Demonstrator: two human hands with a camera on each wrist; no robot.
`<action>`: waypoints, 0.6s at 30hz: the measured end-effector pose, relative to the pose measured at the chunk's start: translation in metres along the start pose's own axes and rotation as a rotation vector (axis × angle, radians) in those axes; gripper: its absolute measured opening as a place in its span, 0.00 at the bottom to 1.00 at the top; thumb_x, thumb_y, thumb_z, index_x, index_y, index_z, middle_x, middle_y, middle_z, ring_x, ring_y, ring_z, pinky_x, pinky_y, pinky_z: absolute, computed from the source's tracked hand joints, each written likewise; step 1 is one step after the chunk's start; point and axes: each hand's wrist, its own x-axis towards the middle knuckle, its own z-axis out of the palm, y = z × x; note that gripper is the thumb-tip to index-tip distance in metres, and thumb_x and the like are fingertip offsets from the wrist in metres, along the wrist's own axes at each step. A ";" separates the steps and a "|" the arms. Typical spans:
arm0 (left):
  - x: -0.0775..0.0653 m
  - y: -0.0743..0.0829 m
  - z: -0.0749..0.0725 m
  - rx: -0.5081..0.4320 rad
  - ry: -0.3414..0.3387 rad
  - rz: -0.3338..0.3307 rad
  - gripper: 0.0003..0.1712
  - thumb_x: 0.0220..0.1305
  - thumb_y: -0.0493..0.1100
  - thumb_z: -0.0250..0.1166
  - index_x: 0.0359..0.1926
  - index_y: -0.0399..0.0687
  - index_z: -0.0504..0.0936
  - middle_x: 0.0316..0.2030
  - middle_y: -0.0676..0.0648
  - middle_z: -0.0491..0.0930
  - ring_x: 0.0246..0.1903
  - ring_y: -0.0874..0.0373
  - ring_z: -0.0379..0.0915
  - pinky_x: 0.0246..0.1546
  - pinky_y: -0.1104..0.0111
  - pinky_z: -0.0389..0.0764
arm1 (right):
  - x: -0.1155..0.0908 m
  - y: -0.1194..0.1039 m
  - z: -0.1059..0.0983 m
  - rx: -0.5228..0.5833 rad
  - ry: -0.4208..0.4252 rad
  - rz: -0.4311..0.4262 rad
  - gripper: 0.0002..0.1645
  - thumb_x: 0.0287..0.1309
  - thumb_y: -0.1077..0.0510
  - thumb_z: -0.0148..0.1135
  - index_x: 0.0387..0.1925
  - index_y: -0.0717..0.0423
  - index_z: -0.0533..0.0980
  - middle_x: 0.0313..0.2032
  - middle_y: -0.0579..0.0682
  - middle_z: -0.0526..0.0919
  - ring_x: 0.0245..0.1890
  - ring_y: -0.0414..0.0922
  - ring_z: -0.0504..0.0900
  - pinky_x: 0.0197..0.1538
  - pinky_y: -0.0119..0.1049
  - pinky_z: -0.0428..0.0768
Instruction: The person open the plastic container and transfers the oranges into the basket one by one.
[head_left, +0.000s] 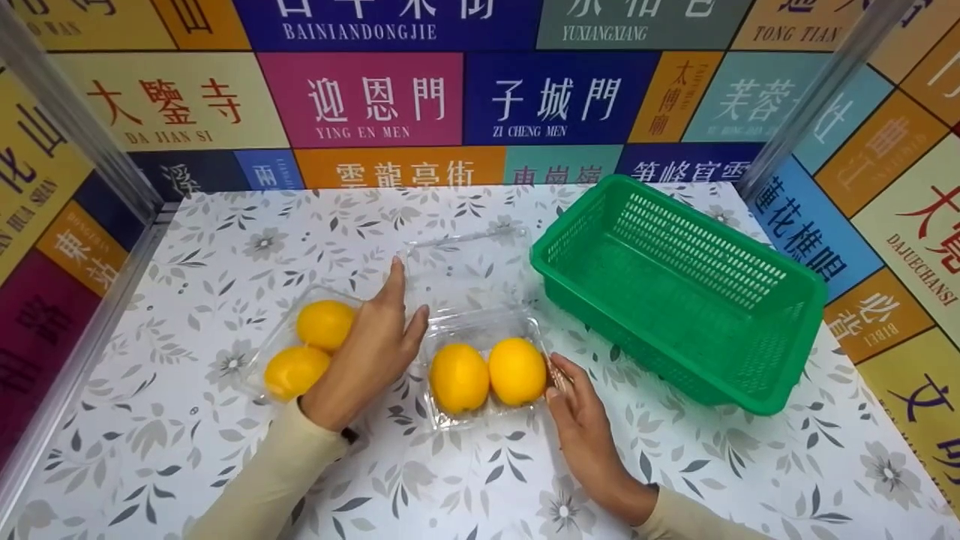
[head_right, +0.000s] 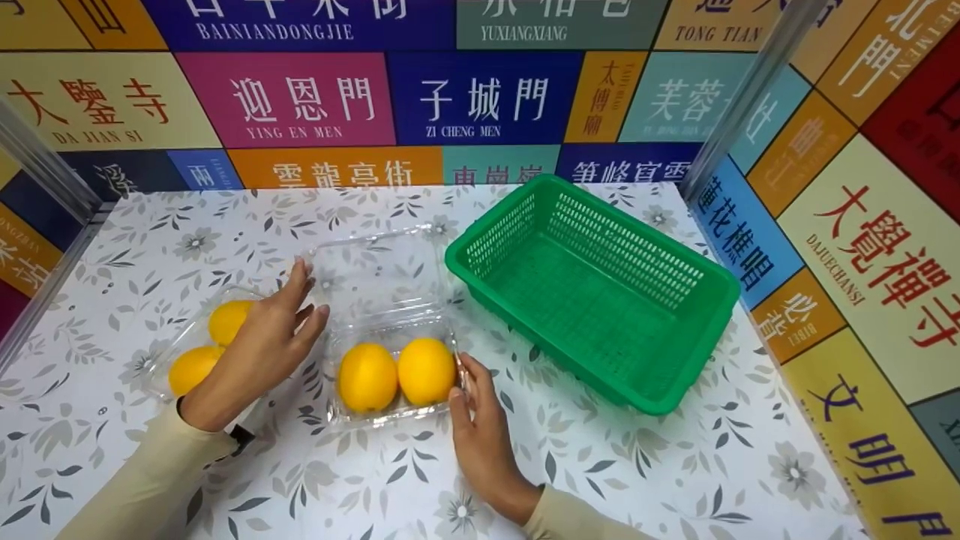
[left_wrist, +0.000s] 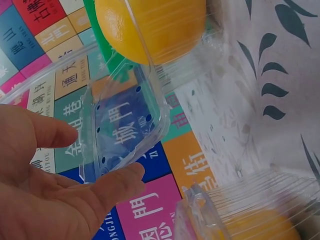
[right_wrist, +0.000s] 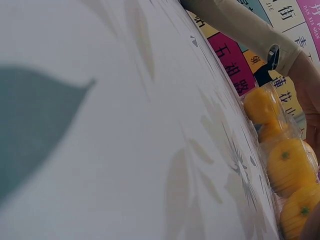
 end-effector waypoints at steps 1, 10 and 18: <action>0.000 0.000 0.001 0.003 -0.004 0.001 0.46 0.82 0.40 0.63 0.84 0.22 0.48 0.76 0.23 0.66 0.71 0.34 0.74 0.70 0.48 0.78 | 0.000 0.000 0.000 0.001 0.000 0.000 0.31 0.86 0.65 0.48 0.83 0.65 0.58 0.85 0.64 0.58 0.85 0.56 0.57 0.74 0.23 0.64; -0.003 -0.001 0.007 0.012 -0.028 -0.035 0.46 0.82 0.41 0.63 0.83 0.20 0.48 0.70 0.18 0.71 0.65 0.34 0.80 0.66 0.49 0.82 | 0.000 0.000 0.000 -0.005 0.004 0.007 0.31 0.86 0.65 0.48 0.83 0.65 0.58 0.85 0.63 0.58 0.85 0.56 0.57 0.77 0.29 0.63; -0.004 -0.004 0.010 0.065 -0.047 -0.048 0.47 0.82 0.44 0.63 0.83 0.21 0.50 0.40 0.30 0.87 0.38 0.42 0.88 0.36 0.61 0.92 | 0.001 0.000 0.000 0.025 -0.004 0.004 0.32 0.86 0.66 0.48 0.83 0.68 0.57 0.85 0.66 0.58 0.85 0.57 0.57 0.74 0.23 0.65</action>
